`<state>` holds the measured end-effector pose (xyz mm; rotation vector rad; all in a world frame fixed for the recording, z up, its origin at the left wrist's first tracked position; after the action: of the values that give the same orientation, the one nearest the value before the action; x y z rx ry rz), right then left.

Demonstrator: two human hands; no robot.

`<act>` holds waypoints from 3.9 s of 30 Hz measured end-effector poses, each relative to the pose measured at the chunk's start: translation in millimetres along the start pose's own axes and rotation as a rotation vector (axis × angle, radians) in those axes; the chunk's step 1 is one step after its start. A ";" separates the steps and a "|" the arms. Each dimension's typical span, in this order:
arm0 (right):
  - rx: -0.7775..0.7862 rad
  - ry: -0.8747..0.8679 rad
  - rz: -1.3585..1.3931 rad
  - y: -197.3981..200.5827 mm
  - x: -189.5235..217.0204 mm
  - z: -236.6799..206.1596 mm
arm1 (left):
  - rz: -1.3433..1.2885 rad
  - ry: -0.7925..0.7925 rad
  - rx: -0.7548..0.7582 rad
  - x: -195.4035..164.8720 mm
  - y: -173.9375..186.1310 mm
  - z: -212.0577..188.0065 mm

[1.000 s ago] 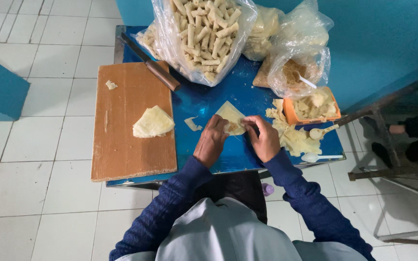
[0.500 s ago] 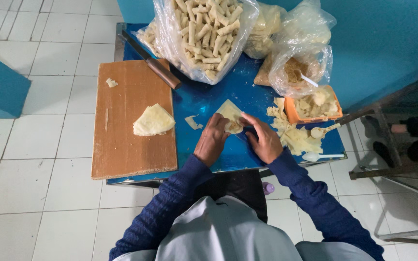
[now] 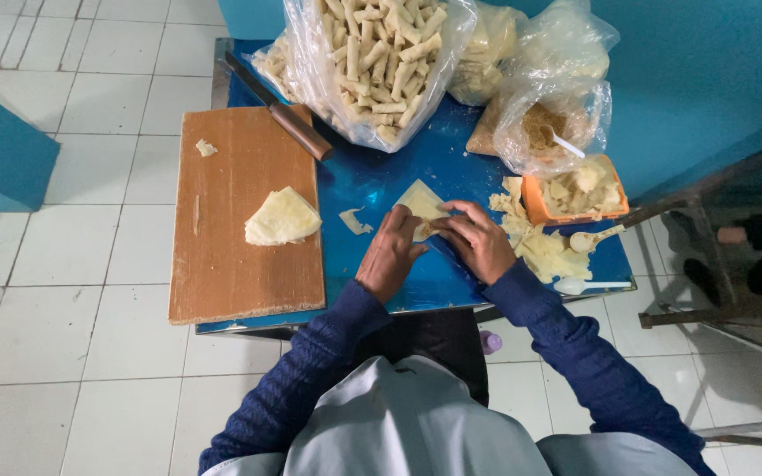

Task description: The person sits at a blue table and folds thin square dough sheets by hand, dipping fingers into a bag of powder between folds, and arranges the folded pieces into a zigzag stack on the table. They also handle a soft dough block and place finished pieces aside.

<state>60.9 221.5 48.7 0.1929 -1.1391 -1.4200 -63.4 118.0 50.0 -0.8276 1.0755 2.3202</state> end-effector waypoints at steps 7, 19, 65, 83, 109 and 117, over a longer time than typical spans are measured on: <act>0.005 0.028 0.045 -5.7 -13.7 15.8 | 0.104 -0.027 -0.029 -1.8 -0.8 6.5; -0.007 -0.013 -0.008 -16.4 -12.6 27.9 | 0.011 0.033 -0.083 20.6 -6.3 27.5; -0.006 0.107 -0.087 -9.4 13.4 28.9 | -0.078 0.052 -0.017 22.9 -2.5 32.1; -0.029 0.109 -0.009 -11.7 8.4 35.4 | -0.092 0.111 -0.068 28.4 -8.8 30.6; -0.111 0.304 -0.223 -8.5 19.7 23.1 | 0.014 0.030 -0.076 22.0 -7.0 29.5; -0.144 0.276 -0.210 -7.2 22.6 25.4 | 0.043 0.029 -0.062 9.0 0.6 24.8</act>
<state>32.7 213.8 67.6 0.4021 -0.8047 -1.5984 -78.3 138.6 56.9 -0.8713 1.0480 2.3953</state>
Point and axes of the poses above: each hand's wrist, its own z-axis towards the middle knuckle, its own y-axis out of the back of the hand, x = y × z, the point moved 7 cm from there along z, towards the middle knuckle, and after that the axes turned 7 degrees about -x, right-handed, at the moved point
